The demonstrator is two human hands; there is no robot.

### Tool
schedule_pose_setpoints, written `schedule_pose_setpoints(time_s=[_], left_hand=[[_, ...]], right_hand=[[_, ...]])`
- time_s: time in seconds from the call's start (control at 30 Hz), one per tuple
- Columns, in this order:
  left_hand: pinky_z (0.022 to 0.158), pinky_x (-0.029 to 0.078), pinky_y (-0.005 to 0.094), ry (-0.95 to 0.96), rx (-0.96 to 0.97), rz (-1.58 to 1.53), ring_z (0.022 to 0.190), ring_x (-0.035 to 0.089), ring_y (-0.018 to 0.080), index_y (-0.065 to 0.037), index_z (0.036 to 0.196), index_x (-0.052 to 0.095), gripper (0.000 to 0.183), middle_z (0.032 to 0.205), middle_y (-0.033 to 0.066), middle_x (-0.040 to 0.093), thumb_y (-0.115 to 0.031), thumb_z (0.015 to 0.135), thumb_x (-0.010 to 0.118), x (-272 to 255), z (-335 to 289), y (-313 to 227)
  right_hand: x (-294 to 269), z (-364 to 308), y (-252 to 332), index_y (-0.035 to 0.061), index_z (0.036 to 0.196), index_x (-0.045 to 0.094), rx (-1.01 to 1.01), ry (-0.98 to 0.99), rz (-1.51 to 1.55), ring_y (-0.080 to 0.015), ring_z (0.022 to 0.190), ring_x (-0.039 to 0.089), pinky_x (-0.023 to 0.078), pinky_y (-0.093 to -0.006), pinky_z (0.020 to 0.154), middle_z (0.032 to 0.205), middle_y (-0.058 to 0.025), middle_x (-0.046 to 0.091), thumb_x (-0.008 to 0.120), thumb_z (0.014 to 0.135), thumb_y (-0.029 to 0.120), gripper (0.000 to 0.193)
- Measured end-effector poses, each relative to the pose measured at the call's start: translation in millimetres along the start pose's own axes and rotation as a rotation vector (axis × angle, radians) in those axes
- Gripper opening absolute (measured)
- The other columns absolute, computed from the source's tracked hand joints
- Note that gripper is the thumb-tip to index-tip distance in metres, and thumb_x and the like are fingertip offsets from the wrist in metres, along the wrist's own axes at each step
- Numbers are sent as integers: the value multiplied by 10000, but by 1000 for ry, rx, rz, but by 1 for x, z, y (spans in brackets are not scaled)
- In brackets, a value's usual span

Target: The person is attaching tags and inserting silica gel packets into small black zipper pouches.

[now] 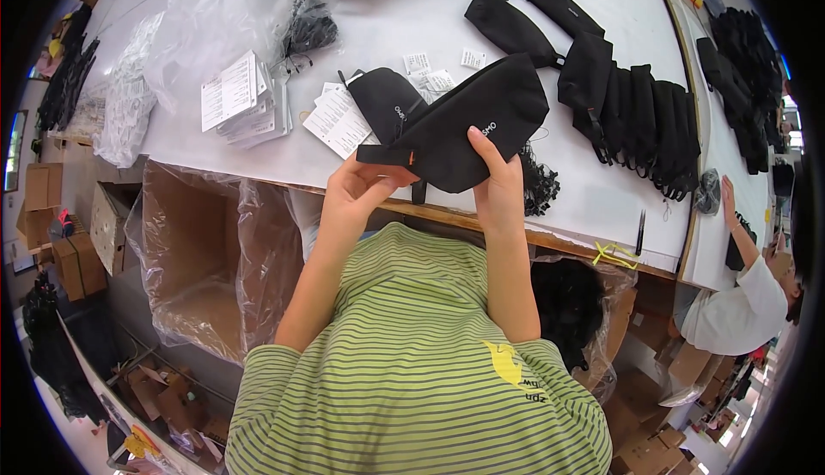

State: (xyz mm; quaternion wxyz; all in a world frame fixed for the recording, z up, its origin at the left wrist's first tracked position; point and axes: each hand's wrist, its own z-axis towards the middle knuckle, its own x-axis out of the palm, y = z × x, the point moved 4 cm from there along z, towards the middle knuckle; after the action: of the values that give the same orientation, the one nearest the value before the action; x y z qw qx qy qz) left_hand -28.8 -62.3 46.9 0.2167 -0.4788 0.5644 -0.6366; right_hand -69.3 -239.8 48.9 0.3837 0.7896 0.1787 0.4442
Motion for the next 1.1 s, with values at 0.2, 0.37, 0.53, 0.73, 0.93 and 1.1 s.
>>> schedule_pose_setpoints(time_s=[0.2,0.37,0.53,0.73,0.93,1.1], left_hand=[[889,440,303,-49,12,27,1014,553,173,7,1171,523,309,1189,113,565,-7,863,509,-20,10,-4],[894,427,290,-44,197,113,1000,549,166,-22,1278,473,454,1222,93,538,-62,840,587,-8,13,-39],[842,451,251,271,34,327,996,553,119,-39,1194,549,377,1125,67,590,-67,832,651,-14,14,-35],[838,458,242,-114,24,226,975,554,108,-5,1035,576,187,1038,64,598,-38,856,618,-42,8,-12],[850,449,237,-160,-54,96,960,554,100,-24,1028,572,171,1041,50,603,-63,868,619,-25,1,-10],[813,445,213,-22,-105,170,907,559,77,-19,1008,590,144,1002,41,614,-100,890,611,-35,3,-7]], right_hand=[[-8,-4,10,-21,1124,556,-21,25,-224,-153,978,588,448,-288,867,1036,-69,619,705,795,119,388],[5,-16,21,-37,925,655,221,695,-974,-108,736,601,472,-261,702,797,-40,671,772,721,212,342],[7,-16,22,-35,885,670,282,807,-1184,-97,704,588,454,-254,659,702,-45,645,745,740,215,299],[-13,-18,18,94,1241,544,104,417,-684,-133,883,581,477,-248,743,1067,-77,591,698,803,151,467],[-24,-19,22,92,1146,625,18,365,-737,-67,763,580,460,-192,572,884,-27,623,674,823,122,328],[-20,-14,30,-6,1040,646,18,403,-820,-74,843,576,457,-203,726,931,-26,634,598,889,123,205]])
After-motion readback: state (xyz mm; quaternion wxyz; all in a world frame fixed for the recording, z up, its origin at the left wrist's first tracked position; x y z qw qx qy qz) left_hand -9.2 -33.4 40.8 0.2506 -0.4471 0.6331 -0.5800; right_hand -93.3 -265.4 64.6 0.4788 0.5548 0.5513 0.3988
